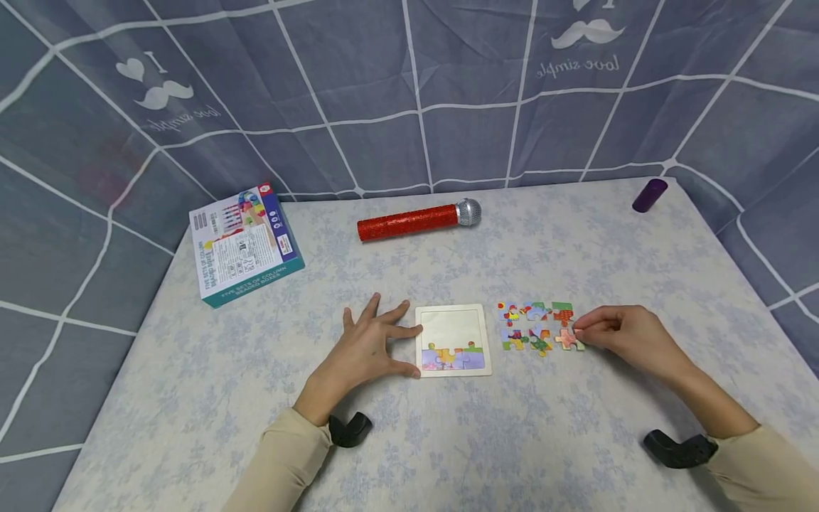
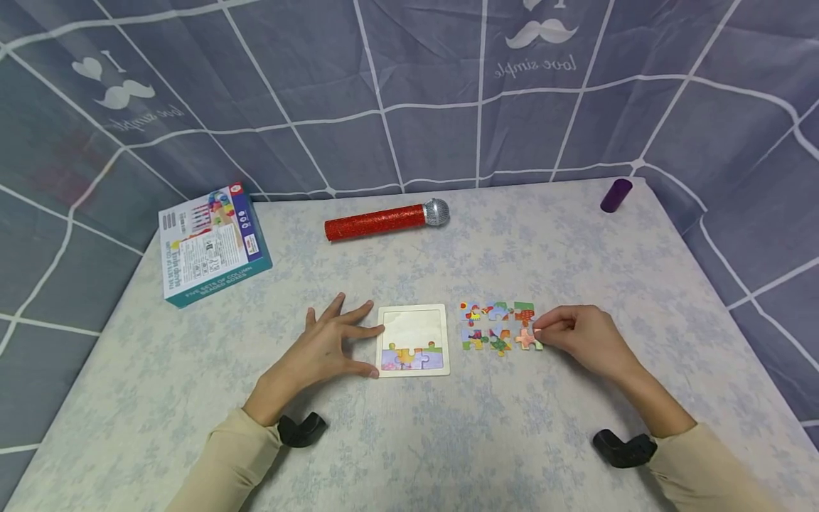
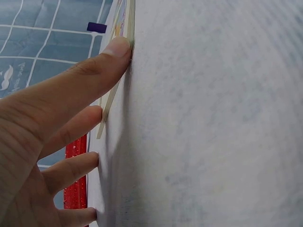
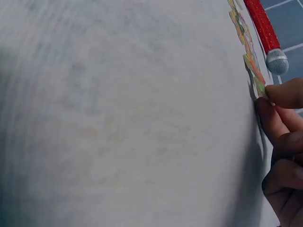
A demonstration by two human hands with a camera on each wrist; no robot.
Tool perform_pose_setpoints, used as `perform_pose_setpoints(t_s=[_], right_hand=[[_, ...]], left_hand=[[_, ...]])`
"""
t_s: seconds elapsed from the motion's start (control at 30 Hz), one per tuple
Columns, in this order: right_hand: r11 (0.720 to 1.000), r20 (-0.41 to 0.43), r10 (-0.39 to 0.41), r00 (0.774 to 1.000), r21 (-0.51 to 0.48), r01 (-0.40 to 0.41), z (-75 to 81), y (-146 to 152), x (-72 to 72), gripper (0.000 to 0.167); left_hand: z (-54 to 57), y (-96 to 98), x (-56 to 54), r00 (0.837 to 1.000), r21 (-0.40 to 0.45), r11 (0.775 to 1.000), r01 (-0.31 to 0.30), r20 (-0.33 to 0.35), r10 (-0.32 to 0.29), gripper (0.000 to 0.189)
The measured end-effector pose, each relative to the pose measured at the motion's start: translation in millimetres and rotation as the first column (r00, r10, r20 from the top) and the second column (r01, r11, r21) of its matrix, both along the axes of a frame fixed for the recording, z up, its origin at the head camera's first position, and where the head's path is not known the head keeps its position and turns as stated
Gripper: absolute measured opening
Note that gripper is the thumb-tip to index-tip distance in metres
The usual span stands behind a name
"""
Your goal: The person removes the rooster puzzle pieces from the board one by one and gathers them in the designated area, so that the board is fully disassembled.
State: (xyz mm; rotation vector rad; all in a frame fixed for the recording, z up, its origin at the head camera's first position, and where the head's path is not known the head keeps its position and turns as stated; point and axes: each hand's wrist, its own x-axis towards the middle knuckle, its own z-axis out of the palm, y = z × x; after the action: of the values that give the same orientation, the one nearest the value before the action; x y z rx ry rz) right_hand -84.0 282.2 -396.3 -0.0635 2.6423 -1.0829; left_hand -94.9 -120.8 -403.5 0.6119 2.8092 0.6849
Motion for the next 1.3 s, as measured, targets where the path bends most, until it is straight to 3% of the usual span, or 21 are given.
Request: perform_pose_setpoints(t_s=[0.3, 0.7, 1.07, 1.3], right_hand=[[0.997, -0.066, 0.012, 0.998, 0.075, -0.007, 1.9, -8.1, -2.8, 0.017], [0.989, -0.11, 0.013, 0.994, 0.146, 0.003, 0.1, -12.4, 0.2, 0.019], [0.997, -0.196, 0.015, 0.98, 0.079, 0.0, 7.8, -27.4, 4.3, 0.01], [0.994, -0.298, 0.106, 0.949, -0.005, -0.112, 4.2, -76.4, 1.9, 0.01]], left_hand=[[0.4, 0.6, -0.1, 1.0, -0.001, 1.0, 0.002, 0.006, -0.002, 0.071], [0.5, 0.0, 1.1, 1.0, 0.0, 1.0, -0.005, -0.002, 0.005, 0.071], [-0.5, -1.1, 1.4, 1.0, 0.0, 1.0, -0.003, 0.003, 0.003, 0.07], [-0.2, -1.3, 1.8, 1.0, 0.0, 1.0, -0.003, 0.001, 0.003, 0.07]])
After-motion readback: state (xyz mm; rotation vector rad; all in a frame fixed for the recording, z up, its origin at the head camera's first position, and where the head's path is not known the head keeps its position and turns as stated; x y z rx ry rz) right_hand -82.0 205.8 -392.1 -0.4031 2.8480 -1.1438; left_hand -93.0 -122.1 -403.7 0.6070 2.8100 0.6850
